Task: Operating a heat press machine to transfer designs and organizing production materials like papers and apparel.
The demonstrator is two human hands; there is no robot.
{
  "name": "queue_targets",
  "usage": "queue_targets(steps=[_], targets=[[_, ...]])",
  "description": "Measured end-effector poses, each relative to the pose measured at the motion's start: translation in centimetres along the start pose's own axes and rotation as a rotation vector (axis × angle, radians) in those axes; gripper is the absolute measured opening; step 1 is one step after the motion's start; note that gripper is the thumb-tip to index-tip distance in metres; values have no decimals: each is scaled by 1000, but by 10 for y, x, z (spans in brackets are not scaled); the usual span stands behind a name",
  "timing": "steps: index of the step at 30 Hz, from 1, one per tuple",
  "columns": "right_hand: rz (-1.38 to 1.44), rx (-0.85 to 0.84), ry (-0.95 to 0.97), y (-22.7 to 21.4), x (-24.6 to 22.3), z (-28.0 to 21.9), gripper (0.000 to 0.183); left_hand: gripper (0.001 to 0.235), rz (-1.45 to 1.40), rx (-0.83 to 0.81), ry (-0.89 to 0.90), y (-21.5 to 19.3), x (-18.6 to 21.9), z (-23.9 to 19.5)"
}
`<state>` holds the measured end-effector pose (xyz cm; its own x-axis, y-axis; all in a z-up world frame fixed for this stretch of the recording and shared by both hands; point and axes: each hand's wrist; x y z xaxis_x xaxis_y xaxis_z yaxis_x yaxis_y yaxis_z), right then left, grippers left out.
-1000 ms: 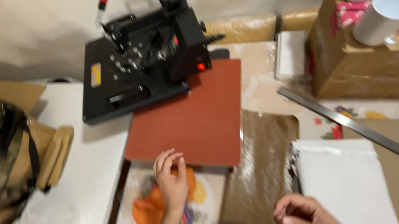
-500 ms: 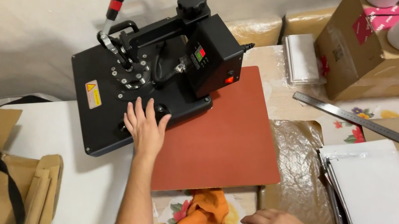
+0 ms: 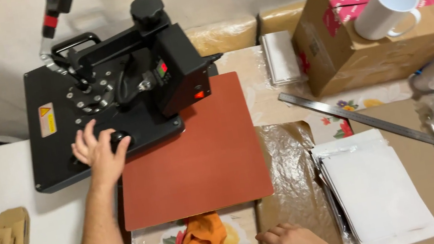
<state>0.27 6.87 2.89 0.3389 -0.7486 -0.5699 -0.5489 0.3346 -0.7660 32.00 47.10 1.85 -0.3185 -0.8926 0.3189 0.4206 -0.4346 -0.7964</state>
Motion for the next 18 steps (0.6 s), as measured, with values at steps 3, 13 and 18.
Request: queue_targets(steps=[3,13,18], targets=[[-48,37,-6,9,4,-8,55,44,-1,-10,9,-2,-15,8],[-127,-31,173,41,26,-31,59,48,38,-9,33,16,-90,36],[-129,4,227,57,28,-27,49,42,20,-36,-12,17,-96,39]])
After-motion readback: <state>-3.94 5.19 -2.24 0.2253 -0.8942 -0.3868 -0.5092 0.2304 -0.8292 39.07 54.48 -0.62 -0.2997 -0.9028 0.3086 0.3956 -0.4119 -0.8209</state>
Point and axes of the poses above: each hand's wrist, its own z-axis towards the middle knuckle, its own y-axis out of the palm, x = y × z, and after that the axes turned 3 degrees about -z, right-handed
